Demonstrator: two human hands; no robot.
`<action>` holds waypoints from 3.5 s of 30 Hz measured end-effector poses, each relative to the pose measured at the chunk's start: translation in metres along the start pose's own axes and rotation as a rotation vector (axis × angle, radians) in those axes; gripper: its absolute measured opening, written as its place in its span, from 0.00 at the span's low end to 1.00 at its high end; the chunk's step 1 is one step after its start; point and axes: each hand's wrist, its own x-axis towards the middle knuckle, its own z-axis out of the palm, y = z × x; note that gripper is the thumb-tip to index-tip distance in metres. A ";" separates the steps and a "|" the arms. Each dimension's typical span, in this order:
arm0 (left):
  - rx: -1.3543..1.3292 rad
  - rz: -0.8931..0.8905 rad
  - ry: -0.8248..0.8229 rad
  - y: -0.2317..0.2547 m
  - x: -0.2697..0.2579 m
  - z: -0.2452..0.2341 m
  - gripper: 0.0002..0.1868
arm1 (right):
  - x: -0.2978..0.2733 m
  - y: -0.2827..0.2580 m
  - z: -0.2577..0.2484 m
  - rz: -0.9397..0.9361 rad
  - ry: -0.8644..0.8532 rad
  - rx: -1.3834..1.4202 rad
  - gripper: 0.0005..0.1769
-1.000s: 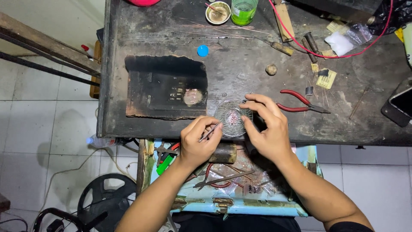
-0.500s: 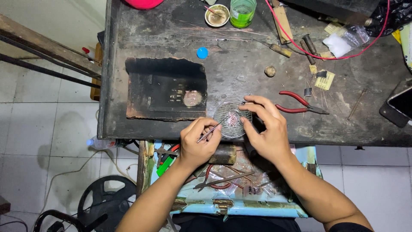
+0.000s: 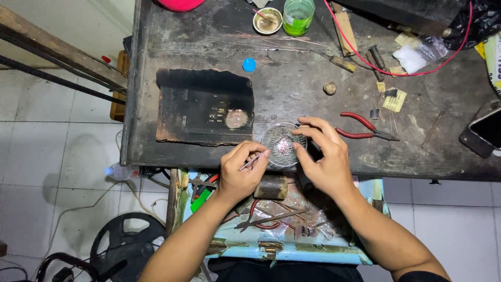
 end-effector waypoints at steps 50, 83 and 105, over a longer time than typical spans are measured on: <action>-1.012 -0.604 0.098 -0.012 -0.041 0.006 0.09 | -0.007 -0.011 0.008 -0.175 0.068 0.519 0.01; 0.204 -0.013 0.233 -0.038 0.031 -0.082 0.03 | -0.002 0.009 0.011 -0.229 0.059 0.295 0.07; 0.165 0.016 0.163 -0.040 0.034 -0.076 0.02 | -0.001 0.004 0.008 -0.227 0.076 0.316 0.05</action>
